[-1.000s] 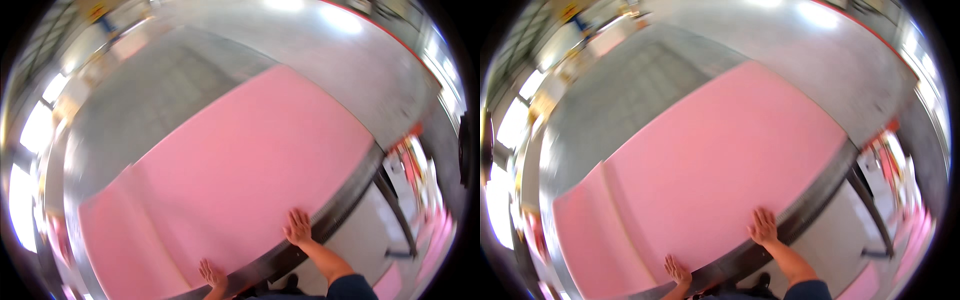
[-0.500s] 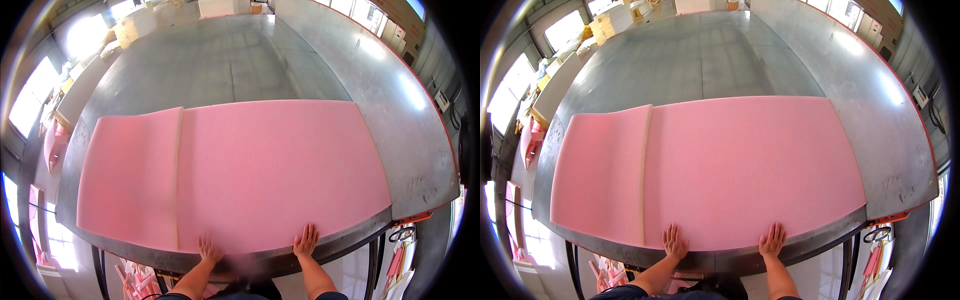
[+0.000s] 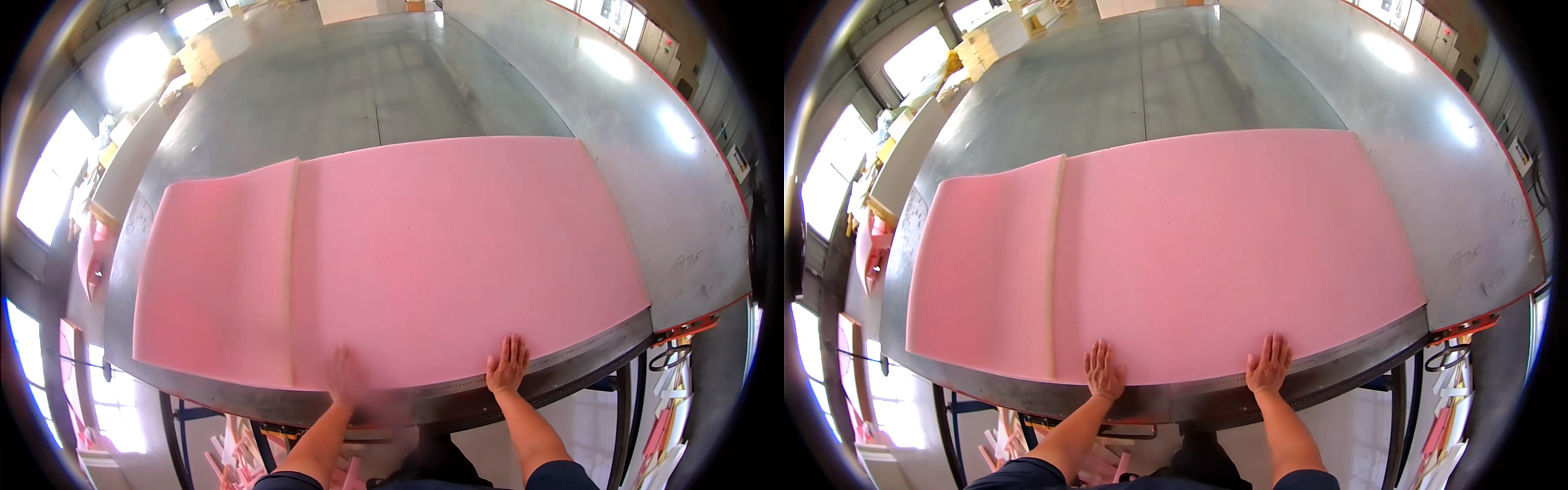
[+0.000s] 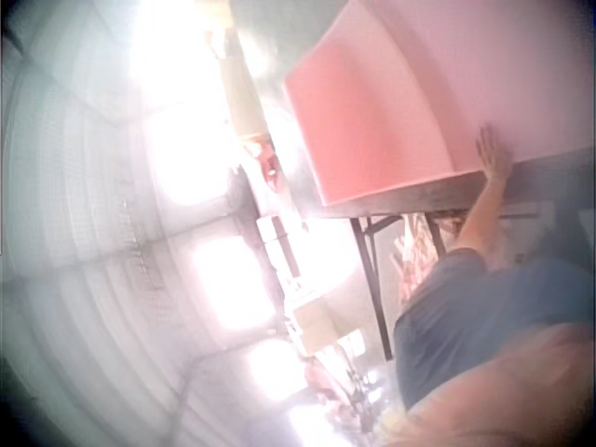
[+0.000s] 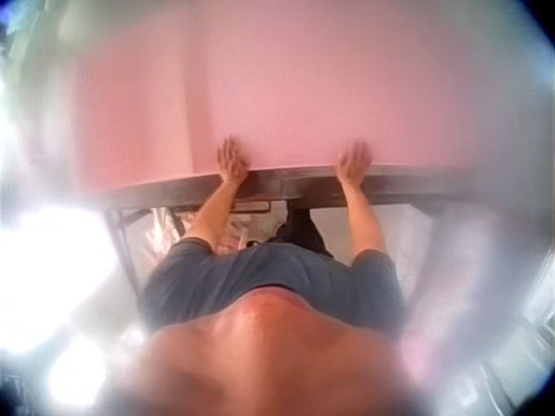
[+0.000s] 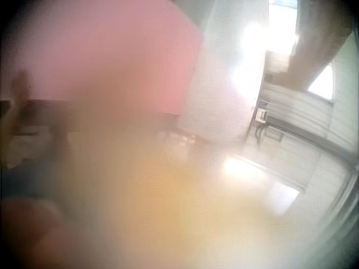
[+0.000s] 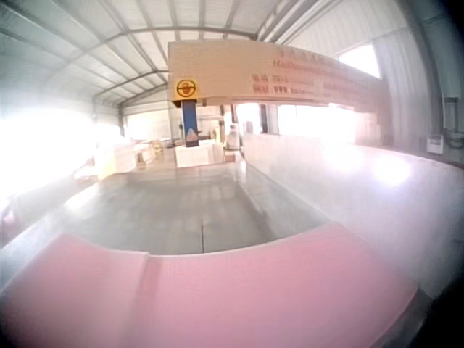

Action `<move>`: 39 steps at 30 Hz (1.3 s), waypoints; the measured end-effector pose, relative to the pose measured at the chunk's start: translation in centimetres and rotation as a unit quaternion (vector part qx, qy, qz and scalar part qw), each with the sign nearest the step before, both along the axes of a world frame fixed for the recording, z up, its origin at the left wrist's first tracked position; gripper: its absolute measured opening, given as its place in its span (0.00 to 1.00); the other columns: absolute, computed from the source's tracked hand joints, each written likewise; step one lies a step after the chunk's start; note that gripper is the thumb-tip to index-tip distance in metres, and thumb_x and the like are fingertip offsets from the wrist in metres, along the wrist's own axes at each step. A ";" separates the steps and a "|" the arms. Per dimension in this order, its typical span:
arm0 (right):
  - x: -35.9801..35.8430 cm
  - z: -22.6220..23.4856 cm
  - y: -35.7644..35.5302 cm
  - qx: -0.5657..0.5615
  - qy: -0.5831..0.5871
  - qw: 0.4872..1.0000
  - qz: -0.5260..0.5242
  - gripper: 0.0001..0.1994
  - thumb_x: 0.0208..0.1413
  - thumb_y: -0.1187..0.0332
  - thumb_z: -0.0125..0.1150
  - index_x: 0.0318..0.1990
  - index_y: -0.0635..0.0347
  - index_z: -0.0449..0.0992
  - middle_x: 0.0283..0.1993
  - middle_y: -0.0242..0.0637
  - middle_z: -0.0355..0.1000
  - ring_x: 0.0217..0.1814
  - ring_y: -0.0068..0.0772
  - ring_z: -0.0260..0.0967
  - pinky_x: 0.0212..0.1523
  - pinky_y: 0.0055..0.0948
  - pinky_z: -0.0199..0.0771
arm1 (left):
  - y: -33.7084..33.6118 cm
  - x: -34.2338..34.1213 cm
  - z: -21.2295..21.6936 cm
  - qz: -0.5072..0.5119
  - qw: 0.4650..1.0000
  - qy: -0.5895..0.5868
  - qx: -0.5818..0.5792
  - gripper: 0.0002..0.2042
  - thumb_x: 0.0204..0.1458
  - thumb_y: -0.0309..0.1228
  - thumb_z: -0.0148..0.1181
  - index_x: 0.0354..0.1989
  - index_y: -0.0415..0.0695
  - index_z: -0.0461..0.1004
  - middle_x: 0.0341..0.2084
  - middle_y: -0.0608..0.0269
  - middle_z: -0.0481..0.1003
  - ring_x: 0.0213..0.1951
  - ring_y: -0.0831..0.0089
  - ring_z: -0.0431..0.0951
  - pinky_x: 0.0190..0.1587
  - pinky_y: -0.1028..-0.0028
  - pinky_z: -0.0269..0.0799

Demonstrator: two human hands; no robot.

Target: The person positions large pink foam sheets on a hydraulic guillotine cutter, aligns them, and cuts them into smaller rectangular pieces. The person removes the cut strips and stacks the finished pieces. The person briefly consults a notebook before resuming cutting.

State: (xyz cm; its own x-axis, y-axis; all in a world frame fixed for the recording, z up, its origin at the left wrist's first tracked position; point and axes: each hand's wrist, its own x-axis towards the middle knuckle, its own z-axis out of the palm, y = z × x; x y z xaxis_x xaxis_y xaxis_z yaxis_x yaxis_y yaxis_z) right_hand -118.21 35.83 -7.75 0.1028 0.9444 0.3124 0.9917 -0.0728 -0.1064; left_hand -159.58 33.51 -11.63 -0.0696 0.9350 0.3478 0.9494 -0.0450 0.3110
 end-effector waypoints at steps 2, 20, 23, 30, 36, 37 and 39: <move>0.2 0.3 -0.4 -0.010 -0.002 1.000 -0.001 0.36 0.56 0.54 0.56 0.70 0.60 0.58 0.76 0.47 0.51 0.79 0.56 0.43 0.76 0.58 0.39 | -0.5 0.7 -0.4 0.012 1.000 0.000 -0.014 0.32 0.51 0.40 0.57 0.67 0.44 0.62 0.68 0.51 0.61 0.71 0.51 0.56 0.71 0.48 0.45; -1.1 1.1 -1.2 -0.003 0.012 1.000 0.015 0.36 0.57 0.53 0.54 0.70 0.62 0.58 0.76 0.48 0.51 0.79 0.59 0.42 0.74 0.60 0.39 | -1.2 0.1 2.3 -0.002 1.000 0.031 -0.001 0.32 0.50 0.39 0.56 0.66 0.43 0.62 0.67 0.46 0.61 0.70 0.48 0.58 0.70 0.47 0.47; -1.1 1.0 -1.0 0.003 0.003 1.000 0.014 0.36 0.57 0.53 0.54 0.70 0.62 0.59 0.76 0.48 0.51 0.79 0.58 0.43 0.75 0.60 0.39 | -1.3 -0.1 2.1 -0.007 1.000 0.016 0.004 0.32 0.50 0.38 0.56 0.66 0.42 0.62 0.67 0.46 0.61 0.70 0.48 0.58 0.70 0.47 0.47; -1.6 1.1 -0.2 0.019 0.013 1.000 0.016 0.35 0.57 0.53 0.54 0.69 0.62 0.60 0.75 0.48 0.52 0.78 0.57 0.43 0.75 0.58 0.40 | -0.6 -0.2 2.9 -0.005 1.000 0.012 0.012 0.32 0.50 0.38 0.56 0.66 0.42 0.63 0.67 0.45 0.62 0.69 0.48 0.59 0.70 0.47 0.48; -2.2 1.0 0.4 0.041 0.022 0.999 0.016 0.35 0.56 0.53 0.56 0.68 0.63 0.61 0.74 0.49 0.54 0.78 0.57 0.45 0.74 0.59 0.41 | 0.3 -1.3 1.8 -0.011 0.999 0.030 0.038 0.31 0.51 0.38 0.55 0.66 0.42 0.63 0.67 0.46 0.62 0.69 0.49 0.59 0.70 0.48 0.48; -2.3 1.1 0.5 0.045 0.024 0.999 0.016 0.35 0.56 0.53 0.56 0.68 0.63 0.61 0.74 0.49 0.54 0.77 0.57 0.46 0.74 0.59 0.42 | 0.6 -1.4 1.6 -0.010 0.999 0.035 0.041 0.31 0.51 0.38 0.55 0.66 0.43 0.63 0.67 0.47 0.62 0.69 0.49 0.59 0.70 0.48 0.49; -2.5 1.3 0.6 0.049 0.028 0.998 0.016 0.34 0.56 0.53 0.56 0.68 0.63 0.62 0.74 0.49 0.55 0.77 0.57 0.47 0.74 0.59 0.43 | 0.9 -1.7 1.3 -0.009 0.998 0.044 0.045 0.31 0.52 0.38 0.55 0.66 0.43 0.64 0.67 0.48 0.62 0.70 0.50 0.59 0.70 0.49 0.49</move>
